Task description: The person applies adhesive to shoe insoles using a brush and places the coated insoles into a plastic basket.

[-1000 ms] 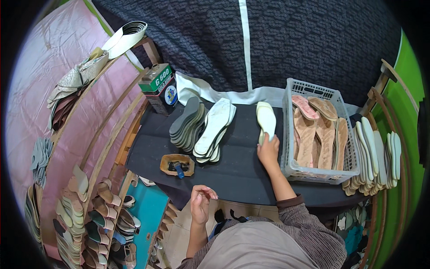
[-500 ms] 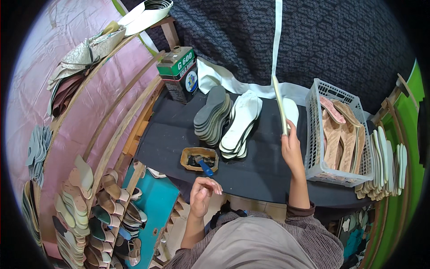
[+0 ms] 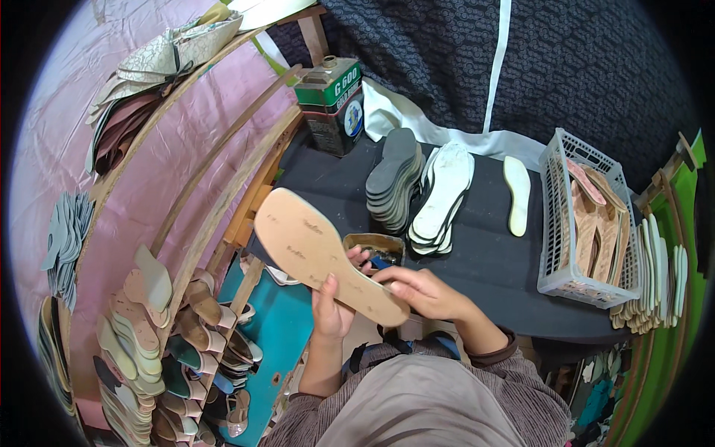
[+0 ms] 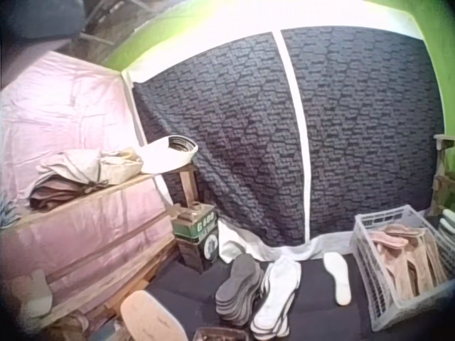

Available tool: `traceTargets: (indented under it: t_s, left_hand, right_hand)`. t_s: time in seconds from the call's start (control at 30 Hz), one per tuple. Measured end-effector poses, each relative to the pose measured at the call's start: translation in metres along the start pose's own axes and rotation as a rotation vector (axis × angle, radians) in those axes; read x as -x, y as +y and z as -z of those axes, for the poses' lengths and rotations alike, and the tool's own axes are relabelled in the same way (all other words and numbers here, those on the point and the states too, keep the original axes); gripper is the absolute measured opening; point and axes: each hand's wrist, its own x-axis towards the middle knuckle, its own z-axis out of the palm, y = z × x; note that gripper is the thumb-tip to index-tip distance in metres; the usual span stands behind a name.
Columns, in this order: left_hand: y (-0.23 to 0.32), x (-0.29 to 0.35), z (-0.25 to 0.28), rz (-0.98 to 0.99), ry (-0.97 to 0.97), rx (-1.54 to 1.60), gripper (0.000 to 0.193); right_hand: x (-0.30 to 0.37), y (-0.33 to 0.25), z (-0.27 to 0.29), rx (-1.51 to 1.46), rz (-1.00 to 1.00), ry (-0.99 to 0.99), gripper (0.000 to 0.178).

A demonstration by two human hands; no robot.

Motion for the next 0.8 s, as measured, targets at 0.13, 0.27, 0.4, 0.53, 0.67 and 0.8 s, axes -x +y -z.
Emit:
traceTargets:
  t_s: [0.13, 0.27, 0.4, 0.53, 0.67, 0.8]
  left_hand:
    - [0.010, 0.004, 0.022, -0.035, 0.110, -0.002, 0.040]
    - [0.011, 0.004, 0.036, 0.011, 0.290, 0.043, 0.041]
    - [0.008, 0.010, 0.054, 0.041, 0.267, 0.112, 0.051]
    - [0.006, 0.010, 0.052, 0.090, 0.198, 0.183, 0.069]
    - [0.003, 0.007, 0.051, 0.137, 0.180, 0.198, 0.076]
    - [0.000, 0.007, 0.053, 0.131, 0.174, 0.159, 0.076]
  right_hand:
    - [0.005, -0.001, 0.009, 0.691, 0.125, 0.244, 0.041]
    - [0.010, 0.015, 0.015, 0.992, 0.019, 0.187, 0.054]
    - [0.000, 0.033, 0.014, 0.943, 0.062, 0.143, 0.051]
    - [-0.010, 0.053, 0.018, 0.943, 0.177, 0.248, 0.039]
    - [-0.016, 0.049, 0.019, 0.949, 0.368, 0.271, 0.031]
    - [-0.013, 0.046, 0.016, 0.873, 0.436, 0.344, 0.026]
